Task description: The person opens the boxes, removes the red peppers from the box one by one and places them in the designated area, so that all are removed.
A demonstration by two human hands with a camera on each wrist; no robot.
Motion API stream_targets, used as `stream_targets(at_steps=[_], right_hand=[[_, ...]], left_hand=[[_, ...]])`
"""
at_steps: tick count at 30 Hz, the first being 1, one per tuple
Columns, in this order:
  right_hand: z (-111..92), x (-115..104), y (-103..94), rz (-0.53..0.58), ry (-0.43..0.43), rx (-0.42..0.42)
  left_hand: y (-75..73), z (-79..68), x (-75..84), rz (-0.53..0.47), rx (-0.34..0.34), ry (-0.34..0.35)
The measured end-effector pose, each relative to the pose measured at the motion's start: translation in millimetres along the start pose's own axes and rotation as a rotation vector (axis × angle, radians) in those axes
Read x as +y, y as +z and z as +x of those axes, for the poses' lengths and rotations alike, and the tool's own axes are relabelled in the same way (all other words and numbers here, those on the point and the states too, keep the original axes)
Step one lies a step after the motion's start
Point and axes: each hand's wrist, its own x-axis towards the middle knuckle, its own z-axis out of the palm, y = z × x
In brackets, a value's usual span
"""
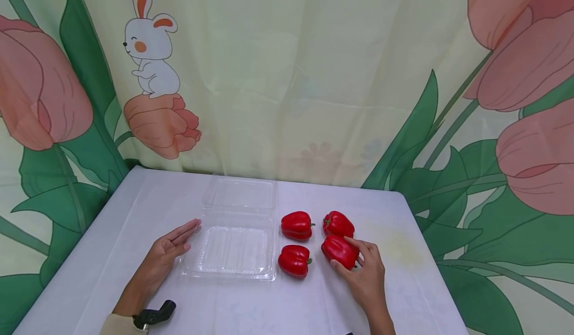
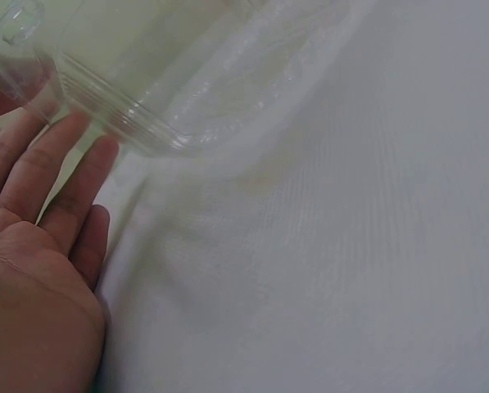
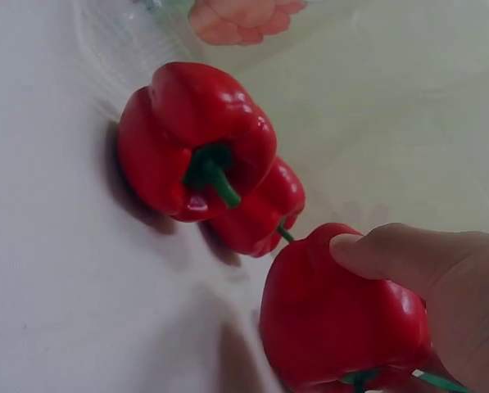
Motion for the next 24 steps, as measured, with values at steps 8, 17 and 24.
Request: stream_targets(at_steps=[8, 17, 24], right_hand=[[1.9, 4.5, 3.1, -0.025, 0.048, -0.044], [1.6, 11.5, 5.6, -0.036, 0.075, -0.074], [1.9, 13.7, 5.7, -0.055, 0.083, -0.088]], left_hand=[[-0.5, -0.1, -1.0, -0.015, 0.001, -0.003], [0.0, -1.0, -1.4, -0.030, -0.002, 0.003], [0.2, -1.0, -0.7, -0.045, 0.000, 0.004]])
